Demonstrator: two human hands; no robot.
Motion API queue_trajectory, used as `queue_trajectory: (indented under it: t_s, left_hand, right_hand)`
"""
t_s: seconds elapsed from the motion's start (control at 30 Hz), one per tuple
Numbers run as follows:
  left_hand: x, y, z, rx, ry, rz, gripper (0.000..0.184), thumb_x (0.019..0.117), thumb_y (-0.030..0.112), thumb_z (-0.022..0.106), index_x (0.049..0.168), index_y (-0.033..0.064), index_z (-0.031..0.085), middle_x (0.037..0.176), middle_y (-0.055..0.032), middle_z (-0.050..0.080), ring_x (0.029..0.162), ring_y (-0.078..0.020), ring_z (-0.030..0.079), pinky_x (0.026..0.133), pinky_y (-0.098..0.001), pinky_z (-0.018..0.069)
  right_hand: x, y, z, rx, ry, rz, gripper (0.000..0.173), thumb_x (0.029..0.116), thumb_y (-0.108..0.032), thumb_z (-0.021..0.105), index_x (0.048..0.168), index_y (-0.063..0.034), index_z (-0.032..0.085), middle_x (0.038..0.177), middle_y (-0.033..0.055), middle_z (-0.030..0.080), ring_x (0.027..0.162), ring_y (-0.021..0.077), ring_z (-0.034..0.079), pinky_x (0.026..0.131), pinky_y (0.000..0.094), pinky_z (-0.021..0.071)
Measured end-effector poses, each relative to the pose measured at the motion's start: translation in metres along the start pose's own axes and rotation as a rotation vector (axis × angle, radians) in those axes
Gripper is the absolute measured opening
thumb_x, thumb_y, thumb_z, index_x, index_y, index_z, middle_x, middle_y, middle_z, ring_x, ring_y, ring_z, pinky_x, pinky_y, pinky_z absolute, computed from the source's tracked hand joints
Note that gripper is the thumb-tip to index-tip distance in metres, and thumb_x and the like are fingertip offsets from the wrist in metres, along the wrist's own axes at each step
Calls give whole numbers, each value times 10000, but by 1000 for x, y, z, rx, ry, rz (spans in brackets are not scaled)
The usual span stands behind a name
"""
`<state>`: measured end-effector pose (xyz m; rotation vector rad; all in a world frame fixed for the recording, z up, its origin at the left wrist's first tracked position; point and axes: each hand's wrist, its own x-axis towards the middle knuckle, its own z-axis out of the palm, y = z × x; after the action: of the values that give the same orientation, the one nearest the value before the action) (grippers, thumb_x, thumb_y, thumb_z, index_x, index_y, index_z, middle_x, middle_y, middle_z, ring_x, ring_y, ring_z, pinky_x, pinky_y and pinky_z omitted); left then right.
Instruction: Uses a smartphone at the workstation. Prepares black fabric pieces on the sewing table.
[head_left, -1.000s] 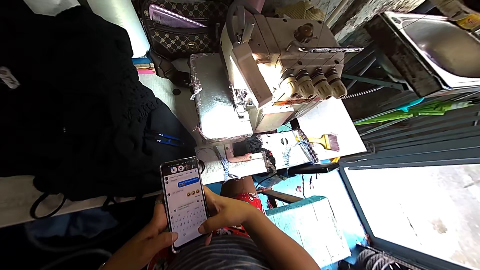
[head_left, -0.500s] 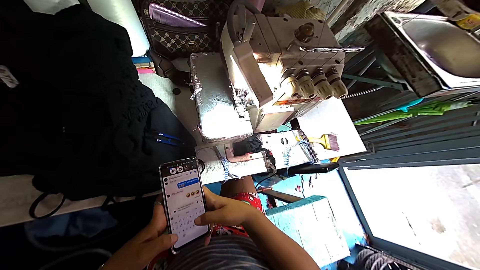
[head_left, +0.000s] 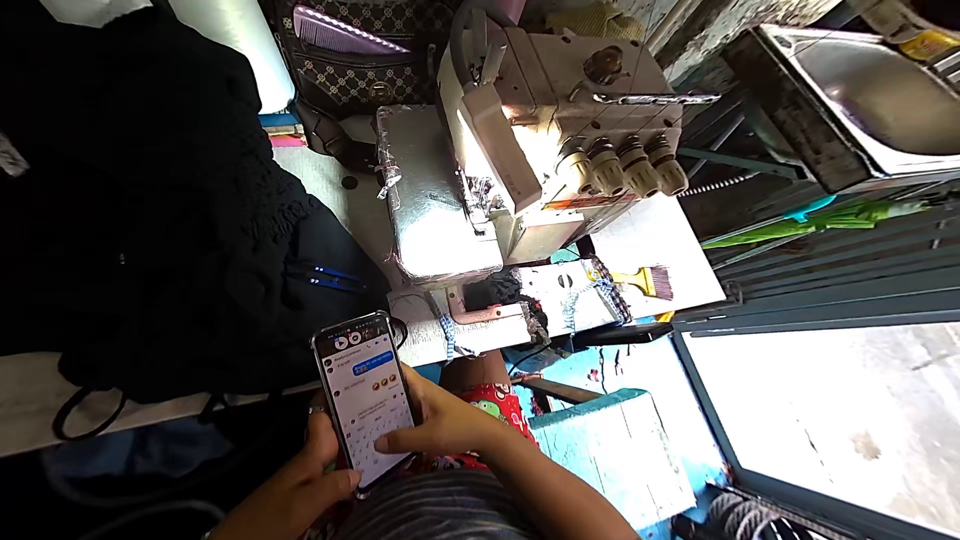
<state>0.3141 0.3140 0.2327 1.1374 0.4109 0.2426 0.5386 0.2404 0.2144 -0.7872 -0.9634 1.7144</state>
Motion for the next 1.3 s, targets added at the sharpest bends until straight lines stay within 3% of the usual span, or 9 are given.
queue_trajectory:
  t_s: [0.1,0.2,0.4,0.6,0.83,0.93,1.0,1.13,1.3]
  left_hand:
    - [0,1,1,11,29,-17,785,952,124,604,1553,178,103,1478,92,533,1303,-62,572,1097,-296,498]
    - [1,1,0,-35,14,-9,776,953,98,590,1543,197,96,1477,107,532,1294,-59,579,1090,-290,502]
    - [1,0,-1,-50,-6,5,807,953,87,591,1554,223,70,1506,109,502,1318,-64,560,1107,-297,488]
    - [2,-1,7,50,59,-28,799,920,81,608,1544,155,115,1480,99,530,1312,-40,559,1101,-285,494]
    - [3,1,13,73,92,-34,857,918,93,610,1546,125,27,1490,99,502,1318,-23,545,1105,-271,490]
    - [4,-1,11,40,91,9,784,978,136,601,1560,170,77,1488,110,519,1325,-34,545,1120,-274,473]
    - [4,-3,8,29,101,37,731,987,93,556,1555,186,105,1475,118,530,1311,-36,557,1114,-274,479]
    - [1,-4,-6,-66,21,68,767,976,105,570,1565,251,102,1491,113,524,1311,-76,570,1100,-298,497]
    - [0,-9,-17,-147,-79,82,816,973,175,617,1585,279,87,1535,63,493,1363,-136,535,1129,-347,473]
  right_hand:
    - [0,0,-1,5,-8,1,721,882,88,649,1464,71,223,1272,88,614,1129,79,661,993,288,561]
    - [-2,-2,-5,42,-87,66,816,821,111,663,1466,-5,177,1265,60,612,1065,110,697,810,286,624]
    - [-2,0,-6,19,-94,76,863,810,90,687,1483,-21,158,1257,65,616,1000,116,711,721,277,628]
    - [2,-2,1,-45,45,25,853,804,68,722,1474,69,194,1296,111,588,1148,79,648,1006,279,549]
    - [4,-1,5,-97,139,25,798,813,35,752,1447,93,271,1259,125,615,1118,74,655,999,267,545]
    - [4,-1,5,-73,114,16,812,814,50,747,1457,93,251,1278,124,606,1140,74,648,1018,272,539]
    - [2,-1,3,-32,31,8,824,826,57,722,1466,77,203,1290,105,595,1142,76,651,996,277,554]
    - [-4,-2,-5,85,-165,81,814,902,-1,611,1518,-38,79,1346,64,552,1130,127,668,795,308,623]
    - [-4,-5,-7,185,-158,207,620,972,-110,402,1528,-139,129,1354,47,526,1096,152,663,733,358,616]
